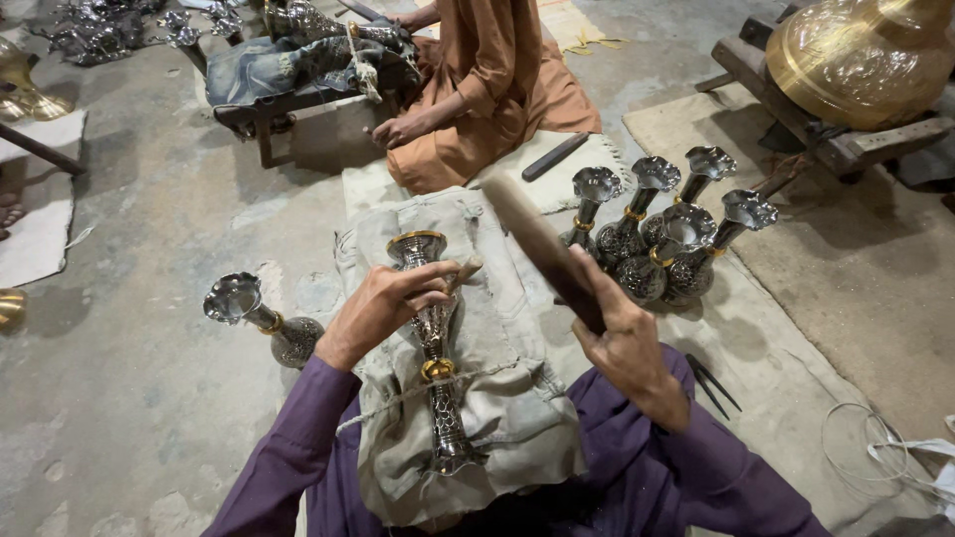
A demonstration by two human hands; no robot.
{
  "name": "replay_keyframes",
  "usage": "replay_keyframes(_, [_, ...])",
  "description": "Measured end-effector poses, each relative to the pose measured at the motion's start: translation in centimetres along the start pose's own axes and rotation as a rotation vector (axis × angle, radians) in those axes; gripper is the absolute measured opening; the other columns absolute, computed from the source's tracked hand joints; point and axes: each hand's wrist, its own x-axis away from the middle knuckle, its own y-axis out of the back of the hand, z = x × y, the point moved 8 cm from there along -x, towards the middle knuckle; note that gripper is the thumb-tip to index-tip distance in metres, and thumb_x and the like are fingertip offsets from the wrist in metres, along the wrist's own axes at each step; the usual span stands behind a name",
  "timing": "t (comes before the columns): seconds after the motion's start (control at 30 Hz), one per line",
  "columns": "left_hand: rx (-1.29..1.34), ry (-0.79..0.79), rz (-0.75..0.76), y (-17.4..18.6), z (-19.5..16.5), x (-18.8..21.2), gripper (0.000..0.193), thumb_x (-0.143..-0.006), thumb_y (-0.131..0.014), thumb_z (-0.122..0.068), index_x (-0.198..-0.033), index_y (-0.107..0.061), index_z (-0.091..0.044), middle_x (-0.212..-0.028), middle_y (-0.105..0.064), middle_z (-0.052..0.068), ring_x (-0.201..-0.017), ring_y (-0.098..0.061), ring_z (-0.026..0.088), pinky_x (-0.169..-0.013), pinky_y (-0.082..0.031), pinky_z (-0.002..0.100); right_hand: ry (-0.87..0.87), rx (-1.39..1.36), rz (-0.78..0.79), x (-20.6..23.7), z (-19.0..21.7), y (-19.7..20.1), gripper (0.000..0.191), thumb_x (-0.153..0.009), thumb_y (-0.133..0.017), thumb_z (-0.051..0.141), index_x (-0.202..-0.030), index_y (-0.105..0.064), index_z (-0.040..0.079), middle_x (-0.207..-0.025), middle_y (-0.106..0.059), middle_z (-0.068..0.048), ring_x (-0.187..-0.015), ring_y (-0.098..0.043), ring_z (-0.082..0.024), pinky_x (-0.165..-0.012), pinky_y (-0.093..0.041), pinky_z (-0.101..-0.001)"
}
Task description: The person sits on the floor holding a small punch against an ornate silver vase resting on a cloth cushion, striking the punch with a wooden mallet to chase decorative patterns into the metal, repositioning the punch repeatedly across the vase surface.
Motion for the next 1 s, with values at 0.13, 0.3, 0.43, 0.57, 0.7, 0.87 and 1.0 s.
replay_keyframes(0.13, [-0.010,0.002,0.013,0.0,0.2,-0.1,0.039,-0.091,-0.075,-0.020,-0.129,-0.069,-0.013,-0.082,-0.076,0.011,-0.064,-0.071,0.023,-0.062,-0.055,0.037,-0.016,0.041,0.004,0.5,-0.6,-0.6,0.080,-0.087,-0.068,0.008,-0.158,-0.036,0.029,-0.101,-0.071,-0.003,-0.061,-0.066,-0.015,-0.054,-0.061,-0.0322])
replay_keyframes(0.3, [0.007,0.019,0.029,-0.1,0.4,-0.2,0.040,-0.089,-0.076,-0.020,-0.128,-0.069,-0.012,-0.082,-0.076,0.010,-0.063,-0.070,0.023,-0.063,-0.056,0.037,0.047,0.103,-0.021,1.2,-1.0,-1.3,0.076,-0.091,-0.067,0.011,-0.159,-0.038,0.029,-0.095,-0.071,0.000,-0.066,-0.067,-0.013,-0.056,-0.061,-0.0296])
replay_keyframes(0.43, [-0.005,-0.001,0.029,0.0,0.3,-0.3,0.040,-0.089,-0.076,-0.020,-0.128,-0.070,-0.013,-0.085,-0.077,0.010,-0.065,-0.071,0.024,-0.063,-0.056,0.037,-0.059,0.058,0.001,1.5,-2.3,-2.0,0.068,-0.095,-0.068,0.010,-0.155,-0.043,0.030,-0.099,-0.074,-0.002,-0.060,-0.066,-0.010,-0.048,-0.060,-0.0266])
replay_keyframes(0.57, [-0.046,-0.016,0.041,0.0,0.2,-0.4,0.040,-0.088,-0.077,-0.020,-0.127,-0.070,-0.013,-0.084,-0.077,0.011,-0.065,-0.071,0.025,-0.062,-0.055,0.038,-0.046,0.123,-0.041,1.6,-1.9,-1.6,0.071,-0.092,-0.069,0.008,-0.156,-0.044,0.028,-0.098,-0.074,-0.002,-0.064,-0.067,-0.011,-0.052,-0.060,-0.0283])
replay_keyframes(0.7, [-0.049,-0.040,0.055,-0.1,0.0,-0.4,0.041,-0.088,-0.076,-0.019,-0.128,-0.070,-0.012,-0.084,-0.077,0.011,-0.064,-0.071,0.026,-0.062,-0.055,0.039,-0.001,-0.008,-0.025,1.7,-1.0,-1.4,0.080,-0.088,-0.072,0.011,-0.160,-0.039,0.025,-0.114,-0.070,-0.011,-0.076,-0.069,-0.016,-0.064,-0.063,-0.0326])
replay_keyframes(0.87, [-0.038,-0.058,0.059,0.0,-0.2,-0.6,0.040,-0.087,-0.077,-0.018,-0.126,-0.071,-0.012,-0.085,-0.077,0.011,-0.068,-0.072,0.027,-0.064,-0.056,0.038,-0.090,-0.299,-0.075,1.9,-1.7,-1.4,0.087,-0.087,-0.070,0.008,-0.162,-0.030,0.023,-0.107,-0.071,-0.007,-0.077,-0.072,-0.018,-0.064,-0.064,-0.0319])
replay_keyframes(1.0, [-0.024,-0.086,0.062,0.0,-0.4,-0.6,0.039,-0.087,-0.077,-0.016,-0.126,-0.071,-0.012,-0.089,-0.077,0.011,-0.074,-0.075,0.027,-0.066,-0.057,0.038,-0.108,0.059,0.049,2.1,-2.2,-2.5,0.077,-0.091,-0.069,0.009,-0.158,-0.037,0.029,-0.112,-0.073,-0.009,-0.076,-0.073,-0.020,-0.062,-0.064,-0.0327])
